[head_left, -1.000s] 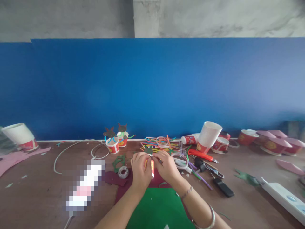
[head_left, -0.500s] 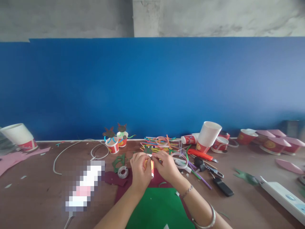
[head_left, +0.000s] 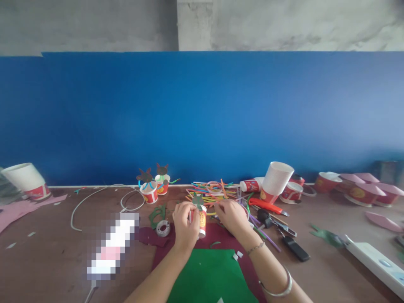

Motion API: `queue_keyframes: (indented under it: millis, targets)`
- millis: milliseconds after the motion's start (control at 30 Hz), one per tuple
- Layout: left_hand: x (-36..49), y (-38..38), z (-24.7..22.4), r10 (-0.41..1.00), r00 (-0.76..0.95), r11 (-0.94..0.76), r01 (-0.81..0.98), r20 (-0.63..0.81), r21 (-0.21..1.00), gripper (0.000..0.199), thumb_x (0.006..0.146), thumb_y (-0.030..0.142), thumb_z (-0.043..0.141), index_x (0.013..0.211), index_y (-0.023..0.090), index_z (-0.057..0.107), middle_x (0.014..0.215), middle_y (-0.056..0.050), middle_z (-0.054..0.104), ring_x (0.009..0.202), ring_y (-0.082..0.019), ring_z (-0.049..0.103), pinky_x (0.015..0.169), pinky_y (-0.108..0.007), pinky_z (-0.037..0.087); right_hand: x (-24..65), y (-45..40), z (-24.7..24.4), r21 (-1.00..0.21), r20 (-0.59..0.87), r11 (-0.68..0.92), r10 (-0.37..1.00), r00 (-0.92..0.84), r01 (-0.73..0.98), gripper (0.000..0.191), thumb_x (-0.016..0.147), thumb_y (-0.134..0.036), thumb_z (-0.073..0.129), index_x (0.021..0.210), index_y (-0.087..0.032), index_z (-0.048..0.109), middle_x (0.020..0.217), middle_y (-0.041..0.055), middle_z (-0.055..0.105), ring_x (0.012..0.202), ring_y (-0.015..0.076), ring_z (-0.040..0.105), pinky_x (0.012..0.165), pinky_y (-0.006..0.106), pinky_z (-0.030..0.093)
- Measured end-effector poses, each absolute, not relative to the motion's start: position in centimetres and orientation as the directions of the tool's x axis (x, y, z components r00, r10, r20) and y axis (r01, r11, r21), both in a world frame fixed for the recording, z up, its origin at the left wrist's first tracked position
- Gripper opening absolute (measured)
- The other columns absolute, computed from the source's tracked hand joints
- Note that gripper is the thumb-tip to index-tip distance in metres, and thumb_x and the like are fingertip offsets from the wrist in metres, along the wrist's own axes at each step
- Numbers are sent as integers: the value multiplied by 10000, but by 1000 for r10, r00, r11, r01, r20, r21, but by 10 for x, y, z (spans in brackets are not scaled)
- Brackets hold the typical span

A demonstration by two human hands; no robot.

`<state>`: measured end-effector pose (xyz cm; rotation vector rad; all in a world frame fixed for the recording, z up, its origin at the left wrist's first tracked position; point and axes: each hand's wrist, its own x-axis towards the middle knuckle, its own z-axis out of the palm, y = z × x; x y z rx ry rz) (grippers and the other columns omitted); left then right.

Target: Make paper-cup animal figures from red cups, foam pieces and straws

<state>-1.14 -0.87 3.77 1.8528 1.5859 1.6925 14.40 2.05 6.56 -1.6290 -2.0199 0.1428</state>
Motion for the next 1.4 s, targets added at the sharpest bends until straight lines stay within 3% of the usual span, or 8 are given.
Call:
queue_keyframes:
  millis: [100, 167, 267, 500, 733, 967, 1133, 1400]
  targets:
    - [-12, -6, 35, 767, -249, -406, 525, 591, 748, 130, 758, 154, 489, 642, 204, 523, 776, -20, 611, 820, -193, 520, 740, -315, 392, 141, 16, 69, -399, 393, 388, 891, -227, 831, 63, 743, -149, 526, 718, -183, 572, 753, 43, 622, 757, 185, 550, 677, 267, 362]
    - [-13, -5, 34, 777, -255, -404, 499, 576, 766, 131, 751, 143, 490, 642, 203, 527, 781, -17, 613, 826, -189, 518, 736, -307, 394, 135, 11, 71, -426, 466, 527, 824, -321, 735, 158, 710, -124, 560, 853, -189, 579, 874, 45, 620, 848, 197, 535, 744, 289, 376]
    - [-13, -5, 34, 797, -234, -411, 466, 557, 784, 131, 762, 158, 489, 648, 203, 534, 791, -15, 613, 838, -187, 518, 738, -301, 397, 126, 7, 73, -466, 522, 617, 770, -367, 633, 96, 728, -120, 568, 792, -189, 590, 841, 36, 608, 860, 196, 525, 775, 306, 380]
    - [-11, -6, 34, 826, -254, -372, 423, 503, 826, 132, 800, 224, 472, 693, 207, 548, 758, -15, 601, 804, -183, 523, 713, -295, 418, 122, 10, 66, -727, 364, 428, 903, -228, 536, 107, 752, -162, 523, 656, -170, 570, 683, 4, 586, 655, 140, 525, 614, 233, 389]
    - [-20, 1, 32, 794, -337, -313, 487, 506, 815, 147, 814, 266, 480, 766, 203, 603, 787, -34, 626, 789, -195, 544, 702, -315, 423, 140, 19, 67, -483, 322, 402, 908, -269, 778, 207, 719, -86, 488, 787, -171, 664, 869, 56, 672, 857, 179, 578, 754, 255, 383]
    - [-14, 0, 26, 772, -281, -344, 569, 570, 747, 135, 754, 155, 496, 826, 198, 601, 803, -35, 621, 772, -185, 551, 695, -307, 427, 159, 6, 79, -298, -101, 292, 937, -334, 909, 129, 657, -160, 568, 635, -192, 692, 643, 44, 683, 635, 183, 616, 540, 245, 337]
    - [-20, 2, 22, 736, -357, -372, 497, 575, 784, 133, 764, 155, 473, 835, 194, 579, 857, -49, 608, 823, -189, 547, 721, -311, 441, 145, -2, 66, -173, -116, 333, 928, -355, 927, 250, 676, -149, 561, 892, -168, 688, 886, 111, 703, 846, 243, 641, 633, 269, 383]
    - [-29, 18, 1, 659, -725, -217, 73, 201, 974, 328, 738, 159, 483, 1061, 213, 485, 1109, -58, 522, 1012, -173, 519, 835, -316, 428, 136, 0, 66, -103, -214, 310, 921, -325, 945, 286, 656, -76, 561, 911, -145, 671, 912, 157, 702, 876, 304, 652, 612, 285, 381]
